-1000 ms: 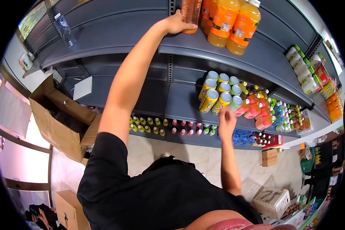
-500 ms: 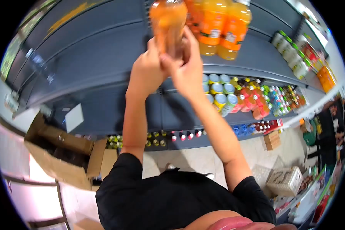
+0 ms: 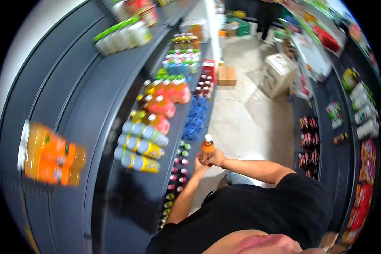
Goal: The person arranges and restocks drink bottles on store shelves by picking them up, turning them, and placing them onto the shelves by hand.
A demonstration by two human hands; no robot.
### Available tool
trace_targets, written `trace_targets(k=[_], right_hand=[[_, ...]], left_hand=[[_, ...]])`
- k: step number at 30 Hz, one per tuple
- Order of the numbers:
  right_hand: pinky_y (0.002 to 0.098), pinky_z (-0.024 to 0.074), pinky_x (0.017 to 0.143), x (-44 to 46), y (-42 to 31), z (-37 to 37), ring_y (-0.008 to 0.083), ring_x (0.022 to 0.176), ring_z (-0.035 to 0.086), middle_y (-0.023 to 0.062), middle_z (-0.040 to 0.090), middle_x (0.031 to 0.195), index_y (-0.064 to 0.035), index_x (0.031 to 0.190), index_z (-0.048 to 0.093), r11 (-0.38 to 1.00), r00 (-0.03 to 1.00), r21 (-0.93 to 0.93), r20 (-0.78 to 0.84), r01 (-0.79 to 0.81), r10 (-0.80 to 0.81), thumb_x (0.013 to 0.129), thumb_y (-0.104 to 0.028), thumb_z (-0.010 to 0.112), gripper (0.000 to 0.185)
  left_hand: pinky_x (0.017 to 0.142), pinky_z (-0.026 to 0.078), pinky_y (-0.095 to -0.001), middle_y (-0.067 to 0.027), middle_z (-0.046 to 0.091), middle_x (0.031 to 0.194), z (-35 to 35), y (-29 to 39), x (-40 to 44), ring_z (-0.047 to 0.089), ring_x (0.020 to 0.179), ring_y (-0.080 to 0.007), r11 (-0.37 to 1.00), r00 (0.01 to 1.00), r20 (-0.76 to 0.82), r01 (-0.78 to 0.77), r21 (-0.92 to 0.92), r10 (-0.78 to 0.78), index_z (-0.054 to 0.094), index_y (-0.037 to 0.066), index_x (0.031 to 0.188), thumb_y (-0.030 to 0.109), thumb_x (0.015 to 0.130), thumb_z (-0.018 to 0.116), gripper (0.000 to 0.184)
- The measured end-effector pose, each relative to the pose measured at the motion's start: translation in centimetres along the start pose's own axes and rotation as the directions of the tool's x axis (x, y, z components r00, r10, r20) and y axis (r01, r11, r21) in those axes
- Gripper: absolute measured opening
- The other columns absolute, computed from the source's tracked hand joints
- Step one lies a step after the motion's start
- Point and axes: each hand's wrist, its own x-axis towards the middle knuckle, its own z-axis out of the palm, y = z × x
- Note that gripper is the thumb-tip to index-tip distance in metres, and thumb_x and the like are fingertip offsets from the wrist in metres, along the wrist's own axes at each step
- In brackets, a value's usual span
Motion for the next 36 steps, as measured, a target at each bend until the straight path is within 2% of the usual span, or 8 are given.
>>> trace_targets(k=[3,8,12,15,20,23,25,36], right_hand=[[0.0370,0.0586,0.075,5.5,14.3,-2.4,0.0235,0.089,0.074,0.0147,0.075,0.103,0.0007,0.115,0.071,0.866,0.841,0.420,-0.333,-0.272,0.426,0.077,-0.032,0.082,0.051],[0.0408,0.0597,0.068,4.3,21.5,-12.5,0.0271,0.081,0.072,0.0151,0.074,0.095,0.0049,0.103,0.071,0.567,0.818,0.735,-0.029,-0.372,0.574,0.064,-0.002,0.089,0.044],[0.0387,0.0582,0.076,3.1,24.3,-20.2,0.0247,0.085,0.071,0.0109,0.074,0.095,0.0008,0.100,0.073,0.704,0.931,0.662,-0.024,-0.259,0.365,0.065,-0.003,0.090,0.039],[0.0398,0.0528,0.073,1.1,24.6,-25.2,0.0233,0.086,0.067,0.0073,0.072,0.099,-0.0108,0.110,0.071,0.653,0.887,0.703,-0.068,-0.282,0.456,0.067,-0.007,0.090,0.048],[0.0325,0.0564,0.077,0.2,28.1,-30.2,0.0195,0.094,0.070,0.0068,0.071,0.109,-0.0089,0.119,0.065,0.498,0.910,0.867,-0.184,-0.028,0.372,0.068,-0.015,0.093,0.058],[0.0319,0.0580,0.069,-3.1,23.5,-34.2,0.0191,0.088,0.071,0.0071,0.072,0.103,-0.0089,0.118,0.064,0.402,0.804,0.912,-0.180,-0.079,0.566,0.069,-0.007,0.091,0.056],[0.0320,0.0571,0.065,-1.5,26.5,-35.2,0.0185,0.083,0.071,0.0069,0.071,0.101,-0.0089,0.119,0.064,0.366,0.825,0.930,-0.191,-0.021,0.532,0.068,-0.008,0.091,0.057],[0.0318,0.0543,0.077,-2.3,26.7,-59.1,0.0168,0.094,0.066,0.0056,0.069,0.110,-0.0108,0.120,0.066,0.628,0.577,0.775,-0.545,0.069,0.609,0.073,-0.027,0.090,0.055]], left_hand=[[0.086,0.056,-0.0371,-0.0072,0.060,0.112,7.8,-3.9,2.9,0.065,0.098,-0.0220,0.659,0.662,0.358,0.737,-0.150,-0.659,0.046,0.005,0.121,0.001,0.067,0.085,0.067],[0.090,0.057,-0.0374,-0.0134,0.063,0.111,16.2,-9.2,8.2,0.067,0.101,-0.0234,0.776,0.542,0.556,0.439,0.452,-0.630,0.043,0.004,0.121,0.000,0.077,0.081,0.058],[0.088,0.057,-0.0373,-0.0128,0.060,0.113,24.1,-9.4,10.1,0.064,0.106,-0.0213,0.865,0.532,0.696,0.412,0.286,-0.483,0.032,0.001,0.132,0.006,0.075,0.085,0.078],[0.085,0.056,-0.0335,-0.0083,0.066,0.107,29.6,-3.7,13.6,0.066,0.096,-0.0161,0.823,0.320,0.803,0.460,0.333,-0.503,0.052,0.002,0.131,-0.006,0.076,0.074,0.060],[0.089,0.053,-0.0336,-0.0050,0.067,0.106,37.7,-4.9,19.2,0.064,0.099,-0.0155,0.948,0.080,0.949,0.124,0.293,-0.304,0.060,0.002,0.127,0.004,0.077,0.075,0.053],[0.096,0.051,-0.0368,-0.0095,0.068,0.114,40.6,-11.1,20.8,0.064,0.108,-0.0194,0.905,0.106,0.901,0.112,0.410,-0.421,0.057,0.004,0.135,0.015,0.078,0.083,0.063],[0.099,0.049,-0.0380,-0.0116,0.068,0.118,43.3,-7.2,22.8,0.064,0.110,-0.0216,0.864,0.031,0.883,-0.194,0.464,-0.468,0.056,0.005,0.136,0.020,0.077,0.086,0.068],[0.085,0.055,-0.0320,-0.0082,0.071,0.106,66.4,-5.7,36.3,0.067,0.095,-0.0146,0.932,-0.031,0.931,-0.005,0.363,-0.363,0.056,0.001,0.128,0.027,0.079,0.089,0.065]])
